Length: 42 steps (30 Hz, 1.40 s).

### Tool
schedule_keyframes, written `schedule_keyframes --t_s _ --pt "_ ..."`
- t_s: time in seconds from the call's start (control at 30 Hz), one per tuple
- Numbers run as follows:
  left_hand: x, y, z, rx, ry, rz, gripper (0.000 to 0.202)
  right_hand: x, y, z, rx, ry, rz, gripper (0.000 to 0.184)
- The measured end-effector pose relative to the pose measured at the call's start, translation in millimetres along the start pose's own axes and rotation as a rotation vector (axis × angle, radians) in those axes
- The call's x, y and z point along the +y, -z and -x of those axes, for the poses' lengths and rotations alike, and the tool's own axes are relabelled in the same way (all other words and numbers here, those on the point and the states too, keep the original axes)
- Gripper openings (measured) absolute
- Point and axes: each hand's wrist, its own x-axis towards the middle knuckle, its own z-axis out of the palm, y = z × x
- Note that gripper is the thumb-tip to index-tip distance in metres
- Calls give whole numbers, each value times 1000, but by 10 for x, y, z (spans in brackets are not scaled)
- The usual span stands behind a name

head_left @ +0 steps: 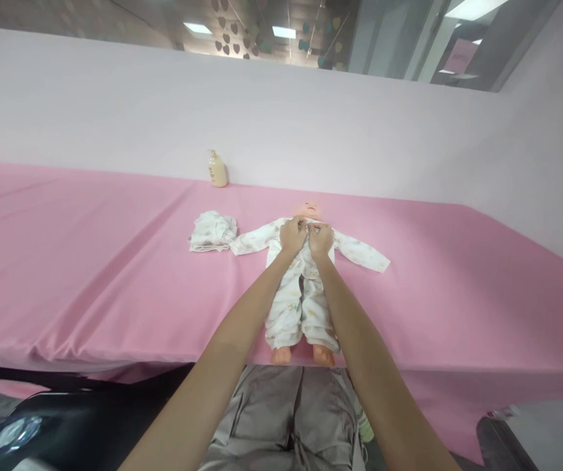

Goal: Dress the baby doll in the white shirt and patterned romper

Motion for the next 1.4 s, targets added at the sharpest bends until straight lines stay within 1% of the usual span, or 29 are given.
schedule_keyframes --t_s 0.1,0.23,0.33,0.53,0.6,0.67,0.77,0.8,0.87,0.93,1.03,1.1,1.23,1.4 --pt "-7 -2 7 3 -8 34 19 36 5 1 -19 39 -67 22" --pt "-20 -6 17 10 8 59 20 61 15 41 -18 124 -51 26" --pt "-33 -7 22 19 28 76 20 48 28 86 -33 174 6 30" --pt "-31 12 20 31 40 85 19 -12 64 136 -145 292 227 35" --pt "-17 26 19 23 54 105 18 -23 66 148 -154 310 253 35" --pt "-6 43 28 17 67 164 19 -27 63 176 -115 289 227 35" --pt "-12 82 88 -4 64 312 22 -22 61 256 18 248 122 35" --pt "-23 101 123 -17 47 357 23 -19 63 289 47 259 91 33" --pt "-55 147 208 -40 -10 396 26 -14 73 353 51 316 55 28" --pt "-92 194 291 -34 -65 355 25 -13 86 400 26 362 46 23" --pt "-132 240 367 9 -105 257 20 -14 108 428 27 358 28 19" --pt "-142 250 379 11 -120 226 16 -12 125 426 30 350 3 18" --pt "-133 248 371 -22 -123 171 14 1 168 419 21 361 -69 18" --pt "-92 280 404 33 -164 173 14 13 211 427 32 383 -159 17"
